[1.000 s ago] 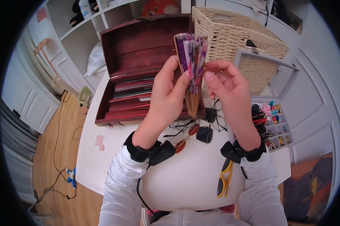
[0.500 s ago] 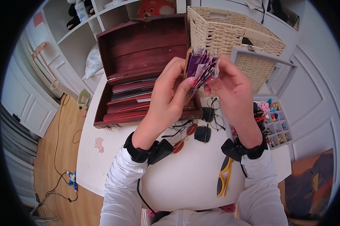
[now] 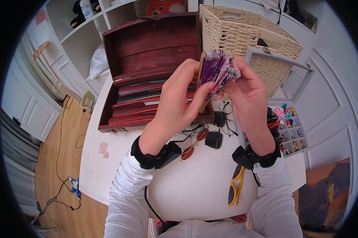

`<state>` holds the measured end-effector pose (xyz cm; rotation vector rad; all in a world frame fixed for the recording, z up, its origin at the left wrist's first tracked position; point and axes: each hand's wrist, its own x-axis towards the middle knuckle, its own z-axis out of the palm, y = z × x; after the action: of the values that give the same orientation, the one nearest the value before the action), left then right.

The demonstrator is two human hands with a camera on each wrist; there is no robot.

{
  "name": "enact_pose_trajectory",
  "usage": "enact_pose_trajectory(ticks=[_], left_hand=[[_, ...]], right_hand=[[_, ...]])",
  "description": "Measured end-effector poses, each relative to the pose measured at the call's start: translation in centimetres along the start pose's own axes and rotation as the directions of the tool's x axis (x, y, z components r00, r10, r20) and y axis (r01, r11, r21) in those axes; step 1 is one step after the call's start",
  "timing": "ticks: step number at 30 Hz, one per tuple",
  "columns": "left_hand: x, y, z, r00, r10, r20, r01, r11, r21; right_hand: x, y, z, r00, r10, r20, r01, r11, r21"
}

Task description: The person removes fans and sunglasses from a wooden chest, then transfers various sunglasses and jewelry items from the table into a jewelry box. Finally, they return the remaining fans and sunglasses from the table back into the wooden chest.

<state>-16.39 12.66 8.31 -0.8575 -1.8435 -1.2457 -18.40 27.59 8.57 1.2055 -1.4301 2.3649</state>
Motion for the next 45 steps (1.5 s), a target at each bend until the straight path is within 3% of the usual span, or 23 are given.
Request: enact_pose_trajectory(ticks=[3,19,24,30,32,34,42,45], left_hand=[[-0.1,0.0,0.0,0.998,0.048,-0.026,-0.047,0.998,0.035],[-0.2,1.1,0.2,0.999,0.034,-0.013,-0.031,0.981,0.192],[-0.3,1.1,0.0,0.999,-0.05,0.013,0.049,0.997,0.056],[-0.2,1.6,-0.5,0.984,-0.156,0.08,0.154,0.987,0.036],[-0.3,1.3,-0.3,0.986,-0.145,0.085,0.142,0.989,0.035],[-0.4,1.2,0.0,0.995,-0.101,-0.004,0.101,0.991,0.091],[-0.3,1.1,-0.1,0.994,-0.106,0.0,0.105,0.993,0.059],[-0.2,1.0,-0.1,0.999,-0.038,-0.003,0.038,0.997,0.064]], right_hand=[[0.0,0.0,0.2,1.0,-0.018,0.011,0.018,1.0,0.002],[-0.1,0.0,0.5,0.996,0.084,-0.026,-0.082,0.994,0.072],[0.1,-0.3,0.2,0.994,0.106,0.001,-0.106,0.993,0.049],[0.2,-0.2,-0.2,0.988,0.153,0.034,-0.155,0.986,0.06],[0.2,-0.2,-0.2,0.989,0.146,0.023,-0.147,0.988,0.043],[0.2,-0.2,-0.3,0.99,0.141,0.015,-0.141,0.99,0.028],[0.2,-0.2,-0.2,0.992,0.122,0.024,-0.124,0.99,0.072],[0.3,-0.3,-0.4,0.989,0.145,0.016,-0.146,0.987,0.068]])
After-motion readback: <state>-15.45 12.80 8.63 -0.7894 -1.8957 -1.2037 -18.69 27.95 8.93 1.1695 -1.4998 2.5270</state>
